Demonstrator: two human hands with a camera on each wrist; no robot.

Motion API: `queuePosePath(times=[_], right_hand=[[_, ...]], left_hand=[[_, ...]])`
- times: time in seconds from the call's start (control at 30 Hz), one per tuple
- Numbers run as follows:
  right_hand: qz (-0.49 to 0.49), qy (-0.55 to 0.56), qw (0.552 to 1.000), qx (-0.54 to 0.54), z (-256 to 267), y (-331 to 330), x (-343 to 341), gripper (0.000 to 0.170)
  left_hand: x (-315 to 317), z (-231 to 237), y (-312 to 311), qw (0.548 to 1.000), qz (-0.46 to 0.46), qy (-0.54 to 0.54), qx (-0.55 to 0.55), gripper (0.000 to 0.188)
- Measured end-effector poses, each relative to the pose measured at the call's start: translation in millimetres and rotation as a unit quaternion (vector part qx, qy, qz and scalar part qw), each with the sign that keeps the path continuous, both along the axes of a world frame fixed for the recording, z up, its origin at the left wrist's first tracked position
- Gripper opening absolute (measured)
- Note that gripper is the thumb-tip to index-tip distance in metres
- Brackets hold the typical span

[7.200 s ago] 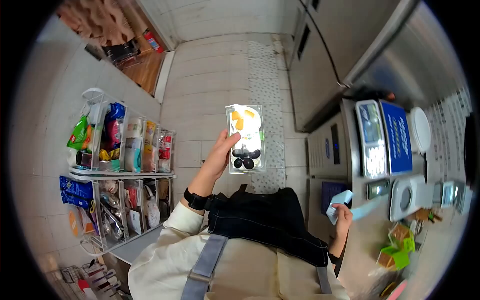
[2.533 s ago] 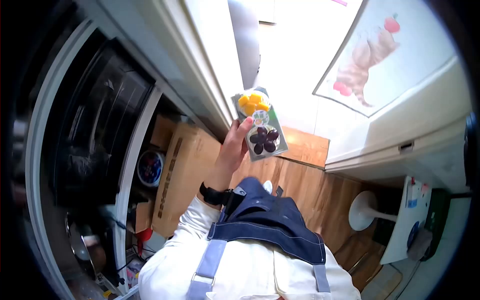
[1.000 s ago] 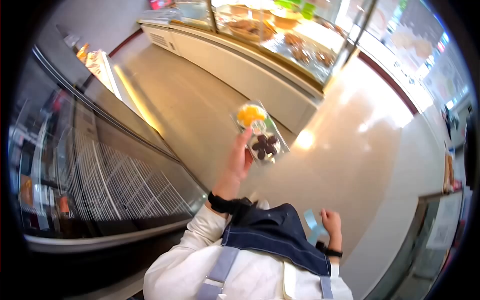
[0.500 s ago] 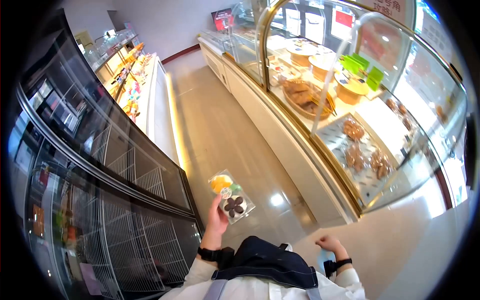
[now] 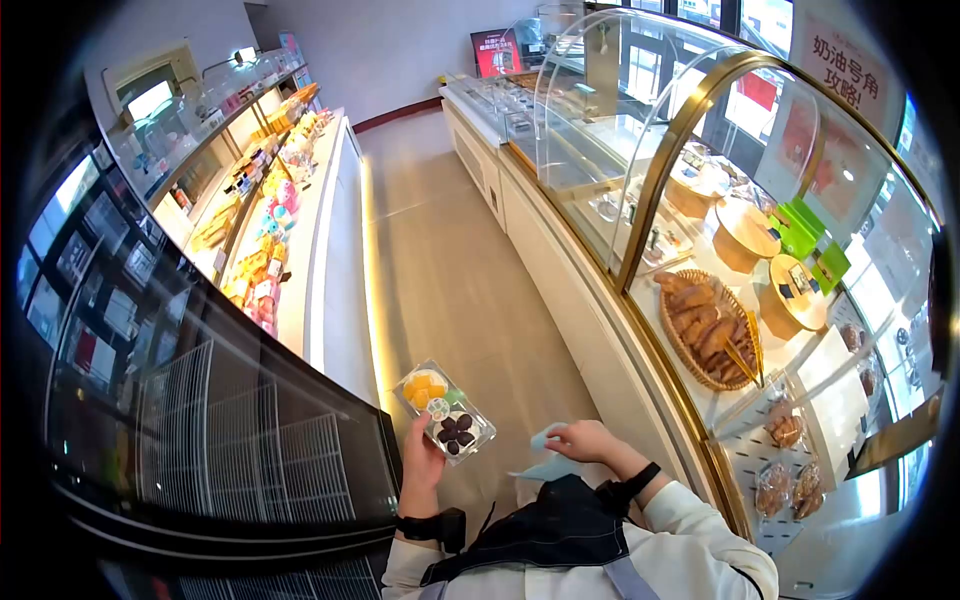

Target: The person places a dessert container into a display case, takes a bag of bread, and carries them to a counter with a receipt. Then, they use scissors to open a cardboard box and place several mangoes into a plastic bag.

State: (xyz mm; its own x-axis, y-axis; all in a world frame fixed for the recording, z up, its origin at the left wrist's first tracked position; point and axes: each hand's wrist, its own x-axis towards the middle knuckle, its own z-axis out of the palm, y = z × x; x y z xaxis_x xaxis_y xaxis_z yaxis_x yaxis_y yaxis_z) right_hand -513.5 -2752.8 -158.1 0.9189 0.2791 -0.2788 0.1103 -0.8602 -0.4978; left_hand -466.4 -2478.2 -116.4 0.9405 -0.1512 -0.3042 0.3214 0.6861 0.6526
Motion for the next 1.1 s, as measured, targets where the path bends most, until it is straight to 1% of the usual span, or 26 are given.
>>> queuePosePath(times=[0.1,0.13,0.2,0.23,0.27,0.3,0.33,0.4,0.43,0.47,0.5,0.53,0.57,0.6,0.63,0.7,0.73,0.77,0.8,0.83,0.9,0.93,0.97,1.0,1.03,1.1], right_hand=[[-0.087,-0.006,0.995,-0.051,-54,-62,28,0.032],[-0.105,0.027,0.989,-0.099,-59,-79,38,0.031],[-0.190,0.095,0.971,-0.112,-76,-104,53,0.030],[-0.193,0.098,0.970,-0.109,-94,-114,61,0.030],[-0.166,0.130,0.969,-0.127,-113,-124,71,0.029],[-0.137,0.164,0.966,-0.146,-114,-127,91,0.029],[-0.142,0.167,0.965,-0.143,-116,-128,118,0.029],[-0.166,0.093,0.978,-0.083,-113,-121,180,0.026],[-0.199,0.063,0.977,-0.044,-103,-111,217,0.025],[-0.237,0.020,0.971,-0.008,-90,-111,274,0.024],[-0.243,-0.079,0.967,0.011,-77,-108,324,0.023],[-0.274,-0.200,0.939,0.051,-72,-105,372,0.020],[-0.265,-0.294,0.917,0.058,-27,-100,420,0.015],[-0.293,-0.345,0.890,0.062,-5,-103,464,0.016],[-0.320,-0.397,0.858,0.067,10,-107,504,0.018],[-0.364,-0.426,0.827,0.036,43,-115,568,0.025],[-0.371,-0.426,0.824,0.034,51,-120,594,0.025],[-0.403,-0.459,0.791,0.032,55,-126,616,0.028],[-0.435,-0.489,0.755,0.028,55,-129,634,0.032],[-0.446,-0.480,0.755,0.025,51,-128,646,0.032],[-0.541,-0.475,0.691,0.065,48,-131,673,0.034],[-0.549,-0.473,0.687,0.055,45,-131,685,0.034],[-0.591,-0.496,0.633,0.063,39,-129,698,0.032],[-0.631,-0.515,0.575,0.071,35,-127,707,0.030],[-0.642,-0.510,0.569,0.063,31,-126,712,0.030],[-0.719,-0.484,0.487,0.111,23,-125,716,0.027]], left_hand=[[75,1,-3,1.000,-0.010,0.009,-0.006,0.042],[103,-2,-3,1.000,-0.002,0.017,-0.002,0.042],[158,-2,-4,1.000,0.011,0.011,0.027,0.042],[186,-3,-2,0.999,0.007,0.013,0.030,0.042],[215,-3,0,0.999,0.011,-0.003,0.031,0.041],[244,-2,2,0.999,0.015,-0.017,0.032,0.039],[272,1,2,0.999,0.030,-0.018,0.035,0.038],[333,6,1,0.997,0.044,-0.025,0.057,0.038],[361,7,8,0.995,0.058,-0.015,0.076,0.038],[394,10,10,0.993,0.080,-0.020,0.083,0.037],[422,11,13,0.990,0.104,-0.020,0.088,0.036],[450,13,17,0.989,0.114,-0.030,0.084,0.035],[482,16,17,0.988,0.125,-0.041,0.076,0.035],[508,26,15,0.989,0.117,-0.049,0.073,0.035],[541,21,19,0.984,0.144,-0.050,0.095,0.036],[604,28,13,0.978,0.140,-0.102,0.118,0.039],[640,26,9,0.979,0.132,-0.104,0.118,0.039],[677,22,7,0.980,0.115,-0.115,0.115,0.040],[713,19,5,0.981,0.097,-0.125,0.114,0.042],[748,17,3,0.982,0.085,-0.119,0.120,0.042],[831,19,-23,0.988,0.016,-0.119,0.095,0.043],[867,23,-40,0.992,-0.018,-0.099,0.082,0.046],[906,28,-60,0.993,-0.052,-0.082,0.069,0.050],[948,22,-80,0.991,-0.105,-0.080,0.030,0.046],[984,25,-105,0.988,-0.139,-0.063,0.012,0.041],[1047,38,-156,0.972,-0.221,-0.072,0.015,0.031]])
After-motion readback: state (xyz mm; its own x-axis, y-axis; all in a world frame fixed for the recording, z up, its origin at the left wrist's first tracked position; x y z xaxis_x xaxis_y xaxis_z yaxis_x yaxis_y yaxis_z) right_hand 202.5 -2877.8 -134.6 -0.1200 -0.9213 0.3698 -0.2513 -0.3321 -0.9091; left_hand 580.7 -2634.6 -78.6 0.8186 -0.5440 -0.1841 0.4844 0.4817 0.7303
